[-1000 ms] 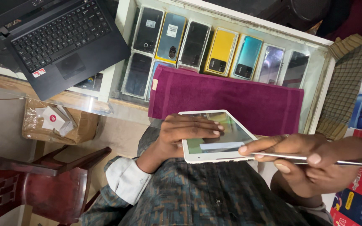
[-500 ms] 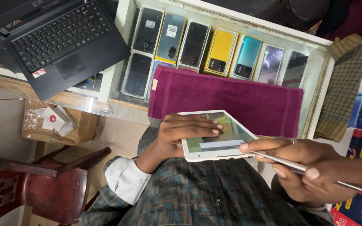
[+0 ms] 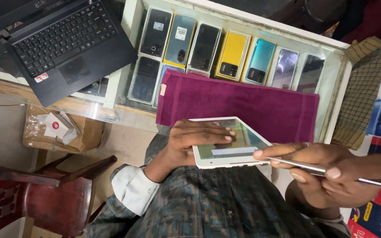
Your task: The person pries open the back cover of a tablet using a thin metal tool, then connects a charging cable to the exposed battery and board to test it. They then work the tool along the edge of the tablet's screen frame, separating the display from the body while holding it on their lap.
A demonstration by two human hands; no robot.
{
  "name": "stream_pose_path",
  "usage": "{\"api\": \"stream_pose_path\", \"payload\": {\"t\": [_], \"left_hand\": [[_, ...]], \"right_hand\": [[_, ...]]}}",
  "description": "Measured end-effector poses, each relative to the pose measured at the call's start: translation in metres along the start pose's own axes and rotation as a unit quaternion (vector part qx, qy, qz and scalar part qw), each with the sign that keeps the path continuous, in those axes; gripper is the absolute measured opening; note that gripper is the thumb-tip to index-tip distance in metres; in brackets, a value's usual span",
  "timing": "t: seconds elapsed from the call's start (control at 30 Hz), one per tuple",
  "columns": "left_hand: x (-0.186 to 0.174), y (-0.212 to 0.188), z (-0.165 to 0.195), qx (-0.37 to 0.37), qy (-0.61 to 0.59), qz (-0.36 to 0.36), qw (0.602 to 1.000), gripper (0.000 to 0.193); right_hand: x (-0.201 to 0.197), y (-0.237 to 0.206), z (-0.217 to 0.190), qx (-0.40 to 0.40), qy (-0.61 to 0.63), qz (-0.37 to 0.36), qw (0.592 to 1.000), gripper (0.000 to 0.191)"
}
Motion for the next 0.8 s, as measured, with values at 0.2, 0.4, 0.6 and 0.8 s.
{"api": "stream_pose_path", "payload": {"t": [0.2, 0.4, 0.6, 0.8], "left_hand": [[0.003, -0.001, -0.004, -0.002, -0.028, 0.004, 1.000, 0.033], [0.002, -0.001, -0.003, -0.010, -0.030, 0.004, 0.999, 0.032], [0.001, 0.003, 0.001, -0.007, -0.016, -0.006, 1.000, 0.034], [0.004, 0.001, -0.002, -0.006, -0.028, 0.002, 1.000, 0.034]], "right_hand": [[0.008, 0.003, -0.013, -0.046, -0.052, 0.094, 0.993, 0.037], [0.005, 0.024, -0.019, -0.011, -0.034, 0.071, 0.997, 0.040], [0.001, 0.001, -0.013, 0.033, 0.019, 0.035, 0.999, 0.060], [0.004, 0.000, -0.008, -0.002, -0.033, 0.082, 0.996, 0.044]]}}
Point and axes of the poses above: each hand's wrist, its own y-axis towards the middle knuckle, its own x-axis out of the palm, z = x × y, the point moved 4 cm from there along y, towards the middle knuckle, and after that the axes turned 14 degrees about -z, right-handed, at the moved point
